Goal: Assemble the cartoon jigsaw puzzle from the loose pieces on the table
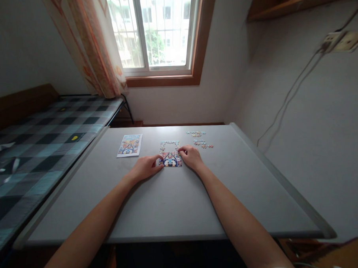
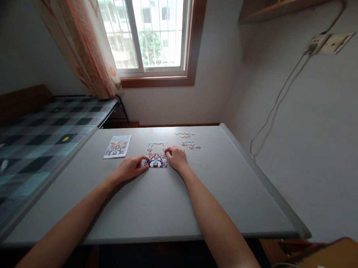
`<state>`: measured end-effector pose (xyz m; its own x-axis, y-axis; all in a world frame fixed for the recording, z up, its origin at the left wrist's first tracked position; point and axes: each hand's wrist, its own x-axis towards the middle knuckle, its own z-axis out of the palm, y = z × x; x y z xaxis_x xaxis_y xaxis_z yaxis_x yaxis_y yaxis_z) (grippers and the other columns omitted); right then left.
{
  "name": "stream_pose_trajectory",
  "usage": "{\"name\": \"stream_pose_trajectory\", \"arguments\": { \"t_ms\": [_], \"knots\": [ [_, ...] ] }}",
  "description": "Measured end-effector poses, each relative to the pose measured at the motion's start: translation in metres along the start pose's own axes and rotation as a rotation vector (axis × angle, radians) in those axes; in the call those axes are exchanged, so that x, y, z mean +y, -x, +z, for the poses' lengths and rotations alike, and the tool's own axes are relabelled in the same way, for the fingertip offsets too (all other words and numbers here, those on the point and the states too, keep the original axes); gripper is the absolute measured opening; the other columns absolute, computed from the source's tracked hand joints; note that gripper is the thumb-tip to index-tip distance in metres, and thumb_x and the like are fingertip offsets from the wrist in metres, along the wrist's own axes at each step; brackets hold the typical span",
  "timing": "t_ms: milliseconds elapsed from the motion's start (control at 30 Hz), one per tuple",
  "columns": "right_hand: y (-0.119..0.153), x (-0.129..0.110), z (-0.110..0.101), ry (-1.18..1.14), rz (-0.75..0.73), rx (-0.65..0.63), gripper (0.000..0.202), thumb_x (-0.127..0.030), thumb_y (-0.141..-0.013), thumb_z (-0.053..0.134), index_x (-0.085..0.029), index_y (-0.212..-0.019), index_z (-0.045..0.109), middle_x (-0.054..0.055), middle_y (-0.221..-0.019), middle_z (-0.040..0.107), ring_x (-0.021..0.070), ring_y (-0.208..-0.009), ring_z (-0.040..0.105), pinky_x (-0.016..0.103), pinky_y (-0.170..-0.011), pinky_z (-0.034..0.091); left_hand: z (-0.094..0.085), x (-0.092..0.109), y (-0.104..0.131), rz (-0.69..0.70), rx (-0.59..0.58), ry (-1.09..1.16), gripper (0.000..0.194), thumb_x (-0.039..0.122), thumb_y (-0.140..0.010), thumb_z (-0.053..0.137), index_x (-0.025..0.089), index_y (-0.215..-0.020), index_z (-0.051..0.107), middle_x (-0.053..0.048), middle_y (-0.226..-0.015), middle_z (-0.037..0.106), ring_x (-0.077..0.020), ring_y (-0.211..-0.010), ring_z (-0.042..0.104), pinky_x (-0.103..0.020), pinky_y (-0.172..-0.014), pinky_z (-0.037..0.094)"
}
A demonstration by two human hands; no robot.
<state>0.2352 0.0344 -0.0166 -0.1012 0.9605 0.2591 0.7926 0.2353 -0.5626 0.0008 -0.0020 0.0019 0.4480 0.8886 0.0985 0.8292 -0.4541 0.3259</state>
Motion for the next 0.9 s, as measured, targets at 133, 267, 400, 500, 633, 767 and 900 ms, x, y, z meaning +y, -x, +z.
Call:
{"name": "stream_pose_trajectory", "arguments": {
  "t_ms": [133,267,400,500,633,767,900],
  "knots": [
    [-0.0002,0.0001,0.0003,0.004,0.002,0.003,0.023,-0.022,-0.081,0.049,-0.024,-0.085,0.071,0.003,-0.092,0.068,0.017,-0.084,0.059,0.03,-0.083,0.038,0.0003,-0.0006,-0.0002,0.002,0.002,0.0,0.032,0.047,-0.086,0.052,0.029,-0.11,0.061,0.005,-0.063,0.056,-0.0123,-0.056,0.051,-0.022,-0.055,0.03],
    [0.0,0.0,0.0001,0.012,0.004,-0.002,0.023,-0.022,-0.082,0.048,-0.024,-0.085,0.071,0.003,-0.093,0.068,0.0173,-0.085,0.059,0.03,-0.083,0.038,-0.0003,0.0,0.0002,0.004,0.002,-0.001,0.031,0.047,-0.086,0.052,0.029,-0.11,0.061,0.005,-0.062,0.055,-0.012,-0.056,0.05,-0.022,-0.054,0.029],
    [0.0001,0.0005,0.0007,0.021,0.0,-0.001,0.024,-0.022,-0.082,0.048,-0.025,-0.086,0.072,0.003,-0.092,0.068,0.0172,-0.084,0.059,0.03,-0.082,0.038,-0.001,0.0012,0.0004,0.001,0.0,-0.002,0.031,0.047,-0.086,0.052,0.029,-0.109,0.061,0.005,-0.062,0.055,-0.0121,-0.056,0.05,-0.022,-0.054,0.028],
    [-0.0003,0.0014,0.0015,0.018,-0.001,0.002,0.024,-0.023,-0.082,0.048,-0.025,-0.086,0.072,0.003,-0.093,0.068,0.0169,-0.084,0.059,0.03,-0.082,0.038,-0.0016,0.0019,0.0003,-0.009,-0.002,-0.005,0.031,0.047,-0.086,0.052,0.029,-0.109,0.061,0.004,-0.062,0.056,-0.0123,-0.056,0.05,-0.022,-0.054,0.029],
    [-0.0005,0.0015,0.0014,0.016,0.002,-0.001,0.024,-0.023,-0.082,0.048,-0.025,-0.087,0.072,0.003,-0.093,0.068,0.0167,-0.084,0.058,0.03,-0.082,0.038,-0.0023,0.0025,0.0005,-0.011,-0.009,-0.004,0.032,0.047,-0.086,0.051,0.029,-0.11,0.061,0.004,-0.063,0.056,-0.0123,-0.057,0.051,-0.022,-0.055,0.029],
    [0.0,0.0,-0.0001,0.019,0.007,-0.006,0.024,-0.022,-0.082,0.048,-0.025,-0.087,0.072,0.003,-0.093,0.068,0.0169,-0.085,0.058,0.029,-0.083,0.038,-0.0024,0.0026,0.0007,-0.011,-0.008,-0.004,0.032,0.047,-0.086,0.051,0.029,-0.11,0.061,0.004,-0.063,0.056,-0.0123,-0.058,0.051,-0.022,-0.056,0.03],
    [0.0003,-0.0013,-0.0013,0.013,0.015,-0.013,0.024,-0.022,-0.082,0.049,-0.024,-0.087,0.072,0.003,-0.094,0.069,0.017,-0.085,0.058,0.03,-0.083,0.038,-0.0027,0.0029,0.0009,-0.006,-0.005,-0.003,0.032,0.047,-0.086,0.051,0.029,-0.11,0.061,0.004,-0.063,0.055,-0.0124,-0.057,0.05,-0.022,-0.055,0.03]
  ]
}}
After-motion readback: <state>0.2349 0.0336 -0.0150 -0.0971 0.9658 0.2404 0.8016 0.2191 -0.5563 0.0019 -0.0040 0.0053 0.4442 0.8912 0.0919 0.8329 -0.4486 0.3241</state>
